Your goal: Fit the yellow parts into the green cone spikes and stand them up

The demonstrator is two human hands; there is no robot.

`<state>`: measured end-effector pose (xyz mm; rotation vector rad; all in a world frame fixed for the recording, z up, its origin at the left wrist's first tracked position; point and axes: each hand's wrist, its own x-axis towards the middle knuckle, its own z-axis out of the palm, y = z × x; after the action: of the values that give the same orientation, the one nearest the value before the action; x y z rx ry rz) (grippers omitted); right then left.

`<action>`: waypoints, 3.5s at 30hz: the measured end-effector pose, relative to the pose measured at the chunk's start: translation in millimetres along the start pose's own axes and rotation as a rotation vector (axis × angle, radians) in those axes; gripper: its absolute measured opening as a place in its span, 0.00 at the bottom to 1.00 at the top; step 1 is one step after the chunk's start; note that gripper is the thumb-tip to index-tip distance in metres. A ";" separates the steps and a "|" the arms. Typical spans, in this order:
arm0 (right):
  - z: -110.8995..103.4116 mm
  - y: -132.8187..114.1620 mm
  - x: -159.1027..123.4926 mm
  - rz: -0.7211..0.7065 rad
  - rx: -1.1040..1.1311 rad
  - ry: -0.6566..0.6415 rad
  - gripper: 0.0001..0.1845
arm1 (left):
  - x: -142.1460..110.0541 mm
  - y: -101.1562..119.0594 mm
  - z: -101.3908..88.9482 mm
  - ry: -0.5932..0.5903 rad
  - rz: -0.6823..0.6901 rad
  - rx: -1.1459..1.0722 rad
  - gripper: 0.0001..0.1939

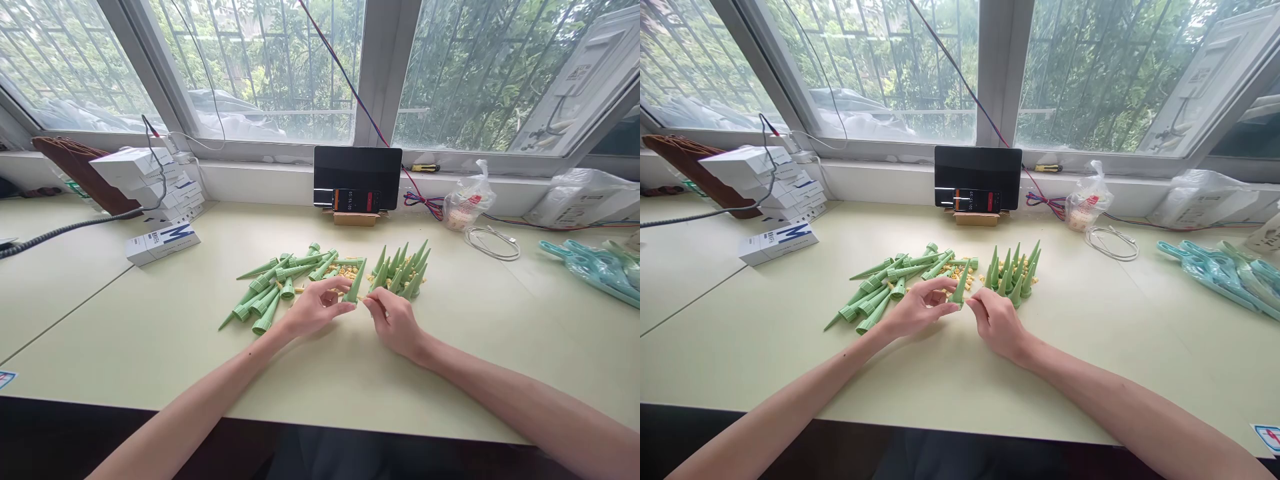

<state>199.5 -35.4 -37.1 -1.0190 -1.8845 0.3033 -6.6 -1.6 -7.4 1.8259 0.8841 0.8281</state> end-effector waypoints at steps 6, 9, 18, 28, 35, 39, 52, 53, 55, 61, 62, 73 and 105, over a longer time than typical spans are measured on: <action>1.0 0.0 -0.3 0.005 -0.027 0.006 0.18 | -0.6 1.2 1.9 0.044 0.078 0.148 0.16; 1.3 0.2 -0.4 0.008 -0.032 -0.001 0.18 | -0.7 2.1 3.7 0.064 0.137 0.194 0.15; 2.2 1.6 0.7 0.031 0.000 -0.022 0.18 | -1.5 1.1 5.8 0.044 0.314 0.266 0.12; 0.4 -1.9 4.8 0.121 0.024 -0.005 0.16 | -2.8 6.6 9.4 0.058 0.199 0.269 0.13; 0.2 -6.7 3.0 0.121 0.019 -0.018 0.13 | -0.4 13.2 3.6 0.079 -0.010 -0.038 0.19; 2.3 -2.5 1.8 0.054 -0.044 -0.010 0.11 | 0.6 15.7 0.9 0.042 -0.088 -0.135 0.20; 2.8 2.1 1.5 -0.035 -0.063 -0.074 0.11 | -0.3 14.2 0.0 -0.022 -0.061 -0.181 0.17; 2.7 2.0 1.4 -0.032 -0.061 -0.080 0.12 | -0.4 13.8 -0.1 -0.022 -0.047 -0.169 0.17; 2.6 1.8 1.4 -0.028 -0.059 -0.085 0.13 | -0.6 12.8 -0.3 -0.020 -0.028 -0.140 0.17; 3.4 2.3 1.7 -0.003 -0.039 -0.089 0.14 | -0.8 9.7 1.5 0.028 -0.023 -0.040 0.17; 3.4 2.2 1.6 0.005 -0.031 -0.087 0.14 | -0.8 9.7 2.2 0.031 -0.011 -0.021 0.16; 1.6 0.9 0.9 0.016 0.042 -0.101 0.14 | 0.5 0.0 10.4 0.133 0.366 0.190 0.09; 0.1 0.1 -1.7 -0.118 -0.135 0.053 0.07 | -2.0 19.8 2.3 0.021 -0.072 -0.142 0.19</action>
<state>199.8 -36.6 -38.3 -0.9897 -1.9280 0.0800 -1.3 -10.7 9.7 1.6558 0.8771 0.8448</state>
